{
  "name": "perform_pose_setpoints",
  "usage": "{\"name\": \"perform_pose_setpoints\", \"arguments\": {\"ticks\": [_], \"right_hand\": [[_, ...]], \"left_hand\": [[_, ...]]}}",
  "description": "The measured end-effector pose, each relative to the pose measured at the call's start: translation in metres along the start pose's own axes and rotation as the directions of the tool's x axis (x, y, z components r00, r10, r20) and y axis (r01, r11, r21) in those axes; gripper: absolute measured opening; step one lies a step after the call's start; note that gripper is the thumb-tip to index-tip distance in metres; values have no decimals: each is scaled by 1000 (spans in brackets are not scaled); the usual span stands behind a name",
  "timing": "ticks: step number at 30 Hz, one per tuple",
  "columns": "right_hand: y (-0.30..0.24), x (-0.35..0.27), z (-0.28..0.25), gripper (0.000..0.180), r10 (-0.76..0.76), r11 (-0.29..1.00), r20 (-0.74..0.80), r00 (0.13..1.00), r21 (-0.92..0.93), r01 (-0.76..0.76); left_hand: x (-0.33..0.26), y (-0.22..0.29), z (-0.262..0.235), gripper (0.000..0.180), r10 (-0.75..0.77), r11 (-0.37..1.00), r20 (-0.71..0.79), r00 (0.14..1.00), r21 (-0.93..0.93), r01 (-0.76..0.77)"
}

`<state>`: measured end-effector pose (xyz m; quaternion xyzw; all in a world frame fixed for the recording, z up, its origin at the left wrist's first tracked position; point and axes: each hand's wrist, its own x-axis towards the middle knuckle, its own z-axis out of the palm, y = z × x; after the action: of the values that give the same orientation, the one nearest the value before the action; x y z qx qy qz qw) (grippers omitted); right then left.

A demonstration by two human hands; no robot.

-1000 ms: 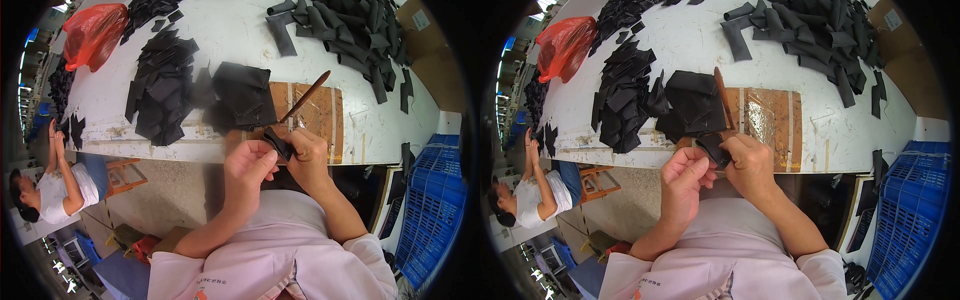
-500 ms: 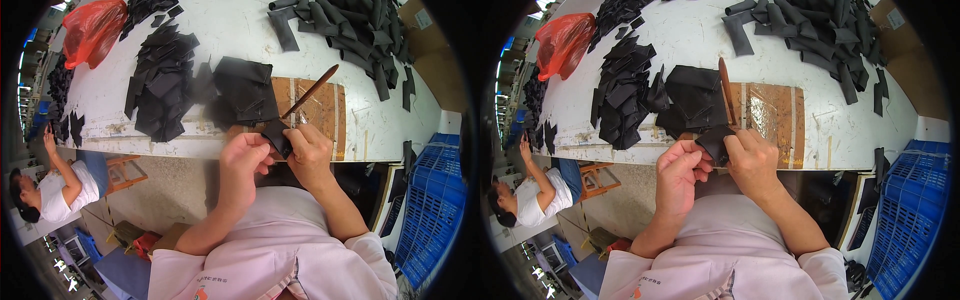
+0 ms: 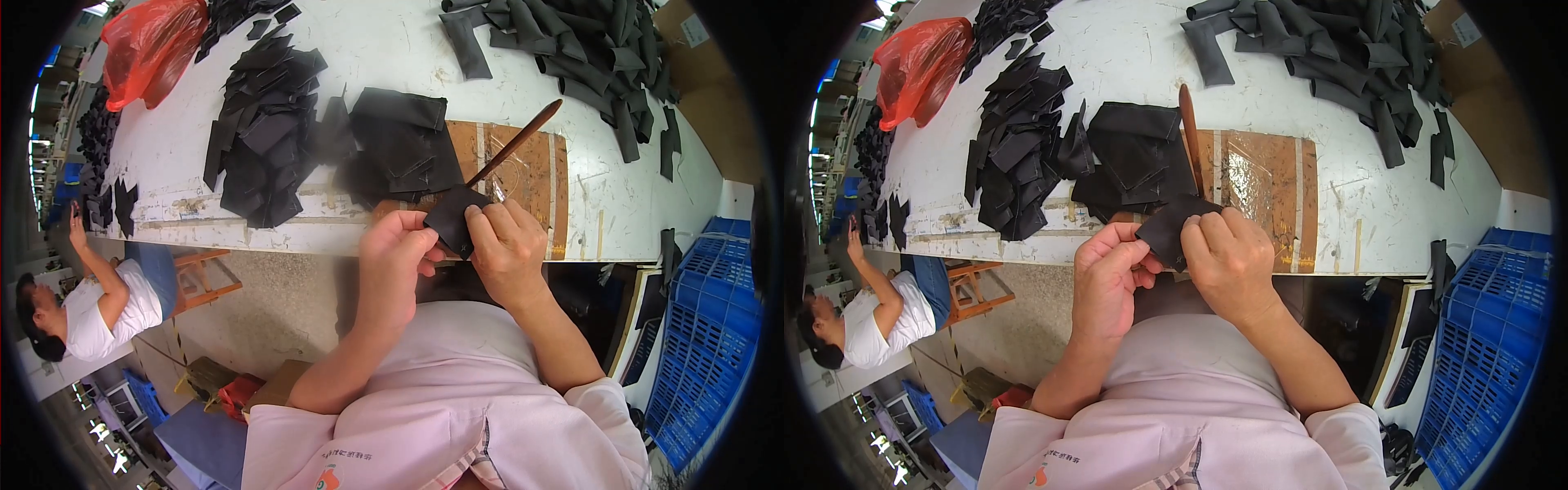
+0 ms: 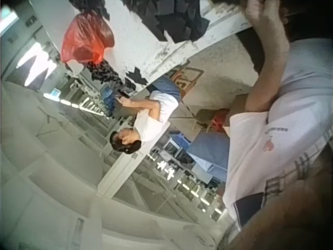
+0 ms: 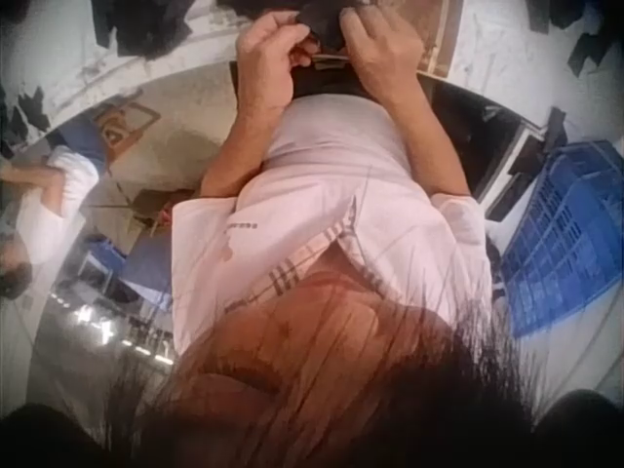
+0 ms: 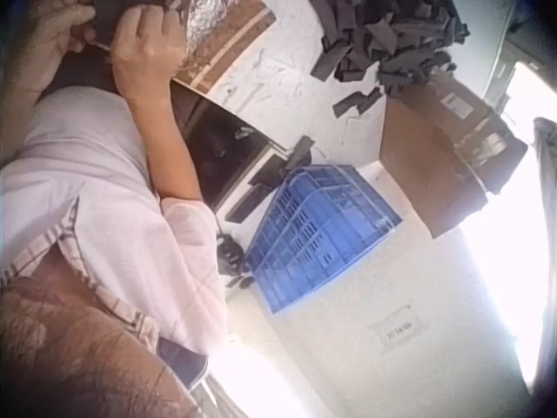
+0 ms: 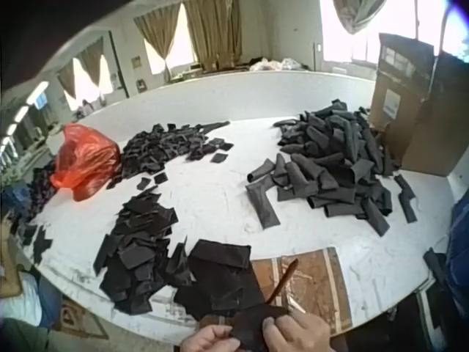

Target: Manually assembling or folding black rubber strips using a wooden stick and base on a manufacturing work table.

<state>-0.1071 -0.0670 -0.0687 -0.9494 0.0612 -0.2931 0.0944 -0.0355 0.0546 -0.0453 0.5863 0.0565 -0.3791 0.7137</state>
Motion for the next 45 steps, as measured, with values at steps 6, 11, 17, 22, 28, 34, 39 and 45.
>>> {"name": "perform_pose_setpoints", "arguments": {"ticks": [6,11,17,22,28,34,39,45], "right_hand": [[2,0,-7,23,17,987,136,991,156,-38],[-6,15,-36,31,208,785,192,959,552,-281],[-9,13,-29,19,104,857,79,991,498,-130],[-14,11,-13,19,194,908,61,979,367,-202],[-4,9,-17,7,402,195,430,808,822,-534],[-3,9,-23,12,142,-601,777,613,560,-571],[-6,15,-25,19,179,-480,737,651,643,-596],[-5,12,-31,19,187,-476,608,772,743,-470]], "left_hand": [[2,-4,2,7,139,976,15,990,168,-140],[-6,-1,4,2,407,852,115,906,309,-422],[-9,-5,12,8,681,460,239,693,596,-658],[-2,-4,10,11,642,666,46,766,462,-586],[4,12,-12,19,-3,889,511,859,-393,236],[0,1,15,16,734,571,84,674,460,-680],[6,-3,7,19,473,881,151,868,-71,-467],[-19,28,-5,32,50,857,730,681,-382,346]]}}
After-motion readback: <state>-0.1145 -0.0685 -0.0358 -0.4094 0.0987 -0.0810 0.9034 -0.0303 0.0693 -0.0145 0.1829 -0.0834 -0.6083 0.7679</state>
